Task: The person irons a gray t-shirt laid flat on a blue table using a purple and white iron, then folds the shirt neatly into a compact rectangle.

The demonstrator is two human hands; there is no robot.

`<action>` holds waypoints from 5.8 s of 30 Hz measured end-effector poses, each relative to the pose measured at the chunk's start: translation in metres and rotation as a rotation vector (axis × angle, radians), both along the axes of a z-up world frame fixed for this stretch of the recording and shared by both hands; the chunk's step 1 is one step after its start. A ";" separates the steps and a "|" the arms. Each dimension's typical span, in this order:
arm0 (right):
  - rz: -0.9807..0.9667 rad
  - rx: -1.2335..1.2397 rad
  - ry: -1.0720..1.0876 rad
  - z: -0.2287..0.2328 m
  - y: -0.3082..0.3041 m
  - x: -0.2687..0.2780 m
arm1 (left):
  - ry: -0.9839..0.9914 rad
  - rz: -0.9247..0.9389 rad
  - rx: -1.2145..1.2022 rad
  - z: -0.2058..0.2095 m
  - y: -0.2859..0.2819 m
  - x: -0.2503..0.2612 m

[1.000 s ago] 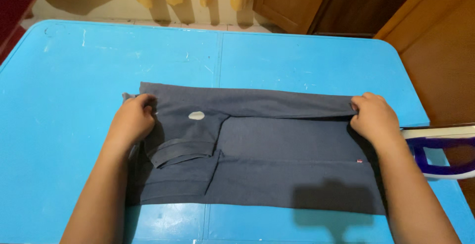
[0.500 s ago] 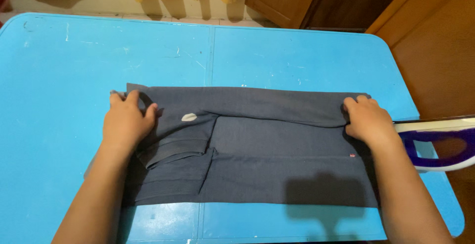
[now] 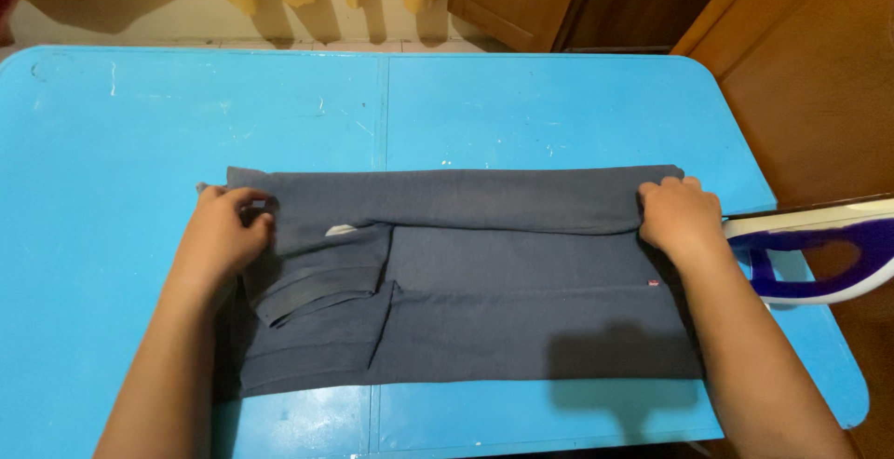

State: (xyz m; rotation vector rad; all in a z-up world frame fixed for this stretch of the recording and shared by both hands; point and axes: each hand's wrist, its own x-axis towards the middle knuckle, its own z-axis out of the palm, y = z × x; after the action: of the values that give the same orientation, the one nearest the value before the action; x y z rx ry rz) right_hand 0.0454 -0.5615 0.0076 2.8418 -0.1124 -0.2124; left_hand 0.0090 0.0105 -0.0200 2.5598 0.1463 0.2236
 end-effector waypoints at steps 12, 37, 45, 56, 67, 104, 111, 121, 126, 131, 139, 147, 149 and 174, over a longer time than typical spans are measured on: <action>0.470 0.428 0.165 -0.019 0.039 -0.002 | 0.107 -0.319 0.303 0.045 -0.128 -0.038; 0.282 0.504 0.000 -0.054 0.019 0.015 | -0.056 -0.179 0.429 -0.005 -0.075 -0.016; 0.010 0.277 0.294 -0.045 0.018 0.020 | 0.262 -0.155 0.458 -0.014 -0.064 -0.005; 0.365 0.430 -0.162 -0.061 0.048 0.006 | -0.110 -0.410 0.215 -0.015 -0.109 -0.014; 0.131 0.308 0.036 -0.042 0.039 0.012 | 0.060 -0.457 0.386 -0.009 -0.109 -0.011; -0.086 0.240 -0.122 -0.073 0.009 0.033 | 0.026 -0.106 0.540 -0.048 -0.011 0.027; -0.038 0.346 -0.014 -0.061 0.019 0.023 | -0.089 -0.206 0.447 -0.054 -0.006 0.033; -0.070 0.364 -0.119 -0.060 0.005 0.024 | -0.005 -0.156 0.475 -0.050 -0.006 0.035; 0.170 0.405 -0.262 -0.052 0.030 0.019 | 0.046 -0.217 0.644 -0.028 -0.043 0.033; 0.536 0.617 -0.206 -0.051 0.110 0.015 | 0.068 -0.451 0.434 -0.020 -0.127 0.030; 0.403 0.447 0.122 -0.020 0.185 0.001 | 0.085 -0.293 0.421 -0.025 -0.159 0.028; 0.354 0.391 0.088 -0.042 0.119 0.011 | 0.040 -0.282 0.389 -0.040 -0.151 0.033; 0.346 0.391 0.050 -0.052 0.096 0.013 | 0.032 -0.287 0.405 -0.042 -0.150 0.036; -0.246 0.385 -0.110 -0.050 0.025 0.014 | 0.127 -0.077 0.430 -0.030 -0.133 0.040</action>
State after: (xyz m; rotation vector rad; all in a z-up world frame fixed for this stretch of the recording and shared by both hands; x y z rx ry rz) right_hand 0.0597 -0.5363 -0.0423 3.2186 -0.4962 -0.1409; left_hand 0.0485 -0.1221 -0.0504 3.0016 0.0493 0.0661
